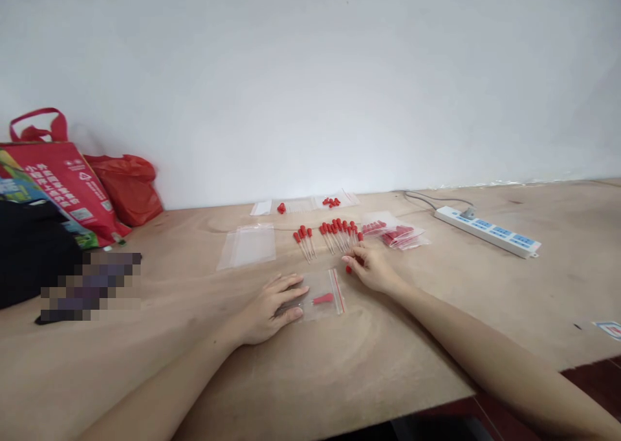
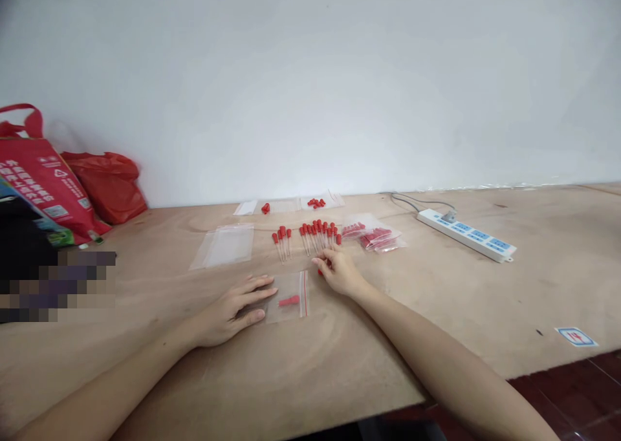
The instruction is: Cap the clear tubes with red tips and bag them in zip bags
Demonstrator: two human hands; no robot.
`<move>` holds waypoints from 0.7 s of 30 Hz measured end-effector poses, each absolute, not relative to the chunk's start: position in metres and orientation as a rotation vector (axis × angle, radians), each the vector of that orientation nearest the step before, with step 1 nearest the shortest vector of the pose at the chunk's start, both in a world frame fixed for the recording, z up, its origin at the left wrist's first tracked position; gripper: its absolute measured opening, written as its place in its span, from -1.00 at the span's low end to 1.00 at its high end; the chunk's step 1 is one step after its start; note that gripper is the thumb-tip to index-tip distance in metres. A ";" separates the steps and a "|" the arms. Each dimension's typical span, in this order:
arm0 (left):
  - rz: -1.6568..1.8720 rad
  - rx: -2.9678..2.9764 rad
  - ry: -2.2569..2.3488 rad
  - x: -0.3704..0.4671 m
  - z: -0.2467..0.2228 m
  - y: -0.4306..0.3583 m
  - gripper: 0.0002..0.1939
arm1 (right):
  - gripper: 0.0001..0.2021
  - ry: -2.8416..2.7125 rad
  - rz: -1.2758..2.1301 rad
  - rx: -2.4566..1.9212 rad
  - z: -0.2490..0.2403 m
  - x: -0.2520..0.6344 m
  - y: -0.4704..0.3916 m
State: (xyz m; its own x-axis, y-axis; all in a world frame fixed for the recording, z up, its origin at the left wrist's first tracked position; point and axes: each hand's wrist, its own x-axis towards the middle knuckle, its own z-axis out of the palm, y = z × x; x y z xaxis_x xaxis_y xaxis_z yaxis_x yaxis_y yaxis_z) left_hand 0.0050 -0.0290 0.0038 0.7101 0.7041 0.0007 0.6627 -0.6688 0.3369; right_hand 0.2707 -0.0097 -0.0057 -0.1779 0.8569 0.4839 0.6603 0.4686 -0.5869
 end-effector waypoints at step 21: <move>0.248 2.593 1.050 0.004 0.001 -0.028 -0.56 | -0.79 -2.715 0.087 -1.225 0.027 0.309 -0.018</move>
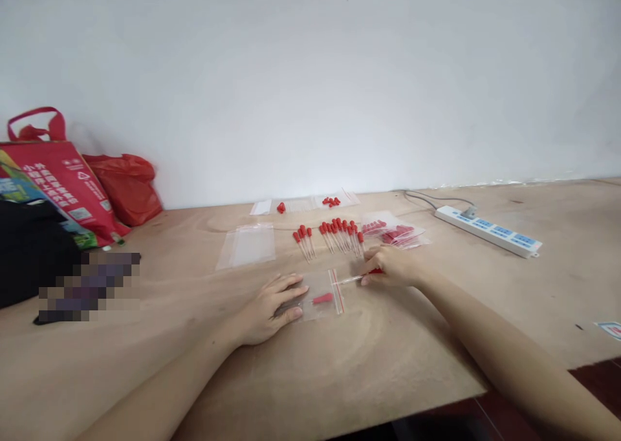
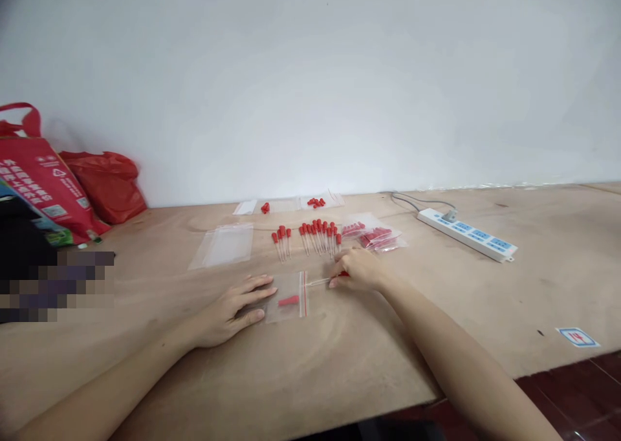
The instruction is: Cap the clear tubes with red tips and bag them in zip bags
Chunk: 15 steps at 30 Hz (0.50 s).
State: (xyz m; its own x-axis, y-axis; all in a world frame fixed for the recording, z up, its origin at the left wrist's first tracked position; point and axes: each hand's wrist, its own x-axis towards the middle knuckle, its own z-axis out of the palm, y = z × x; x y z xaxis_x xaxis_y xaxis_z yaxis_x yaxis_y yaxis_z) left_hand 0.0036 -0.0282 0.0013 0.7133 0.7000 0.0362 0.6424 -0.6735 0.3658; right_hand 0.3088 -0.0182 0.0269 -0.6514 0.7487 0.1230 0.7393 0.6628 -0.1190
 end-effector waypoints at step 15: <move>0.218 2.606 1.060 0.004 0.002 -0.029 -0.55 | -0.80 -2.714 0.088 -1.237 0.028 0.323 -0.016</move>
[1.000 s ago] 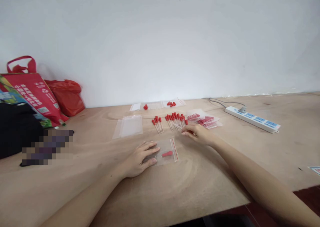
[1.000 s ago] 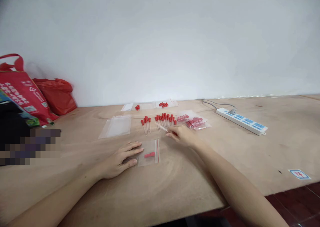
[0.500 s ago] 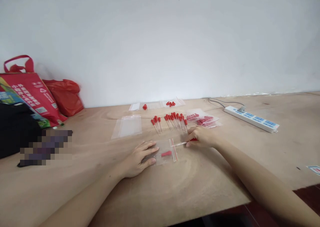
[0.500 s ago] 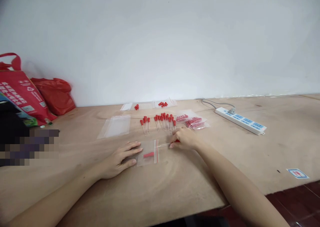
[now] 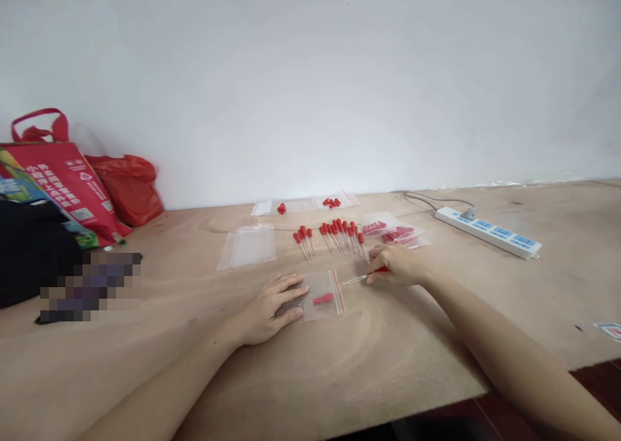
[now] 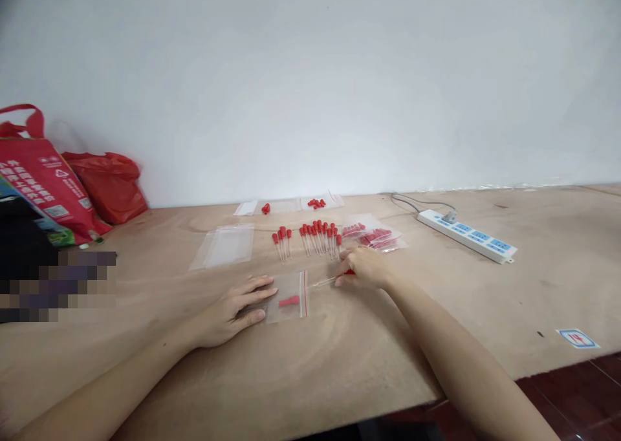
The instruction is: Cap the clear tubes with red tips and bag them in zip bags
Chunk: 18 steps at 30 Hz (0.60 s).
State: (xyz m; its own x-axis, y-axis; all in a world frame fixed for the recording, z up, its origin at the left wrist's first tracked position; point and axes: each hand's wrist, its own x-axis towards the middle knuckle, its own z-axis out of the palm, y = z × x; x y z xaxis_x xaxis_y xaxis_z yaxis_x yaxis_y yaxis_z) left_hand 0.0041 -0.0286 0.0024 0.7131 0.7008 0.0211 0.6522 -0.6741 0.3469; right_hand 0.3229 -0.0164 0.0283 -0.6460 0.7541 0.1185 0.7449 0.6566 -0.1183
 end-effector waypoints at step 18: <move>0.304 2.608 1.049 0.007 0.003 -0.031 -0.58 | -0.86 -2.110 1.045 -1.057 -0.004 0.260 -0.023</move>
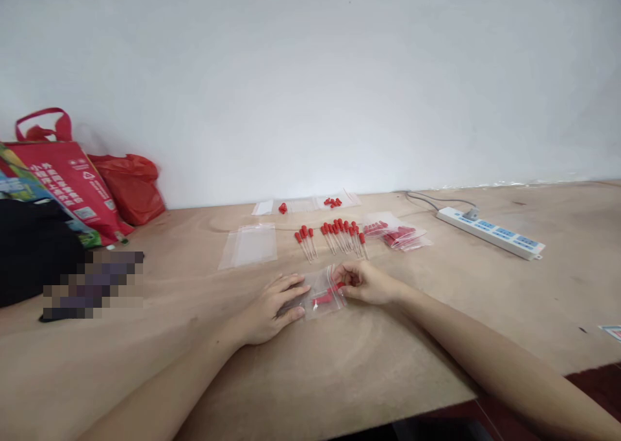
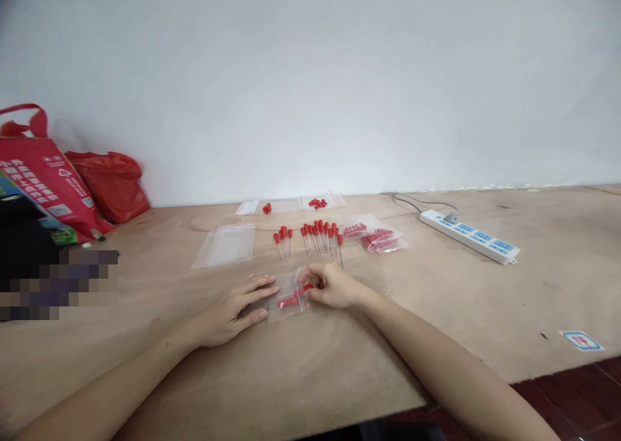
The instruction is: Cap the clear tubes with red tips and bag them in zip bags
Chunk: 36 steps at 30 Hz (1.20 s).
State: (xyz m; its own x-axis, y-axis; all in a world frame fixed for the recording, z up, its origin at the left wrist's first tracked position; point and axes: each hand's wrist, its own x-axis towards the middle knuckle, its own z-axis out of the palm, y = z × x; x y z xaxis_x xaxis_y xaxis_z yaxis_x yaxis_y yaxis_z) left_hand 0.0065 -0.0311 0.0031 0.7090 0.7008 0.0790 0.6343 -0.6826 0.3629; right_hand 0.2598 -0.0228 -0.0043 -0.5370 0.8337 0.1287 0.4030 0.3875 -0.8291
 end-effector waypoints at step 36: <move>0.299 2.555 0.959 0.001 0.008 -0.026 -0.58 | -0.22 -1.215 0.926 -1.210 -0.002 0.276 -0.011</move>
State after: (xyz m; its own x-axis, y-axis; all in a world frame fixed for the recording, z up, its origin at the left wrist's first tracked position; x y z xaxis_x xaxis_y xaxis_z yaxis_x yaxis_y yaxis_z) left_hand 0.0012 -0.0265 0.0083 0.7427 0.6669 0.0602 0.5828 -0.6881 0.4323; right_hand 0.2761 -0.0113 -0.0019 0.1589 0.9715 0.1757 0.0881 0.1633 -0.9826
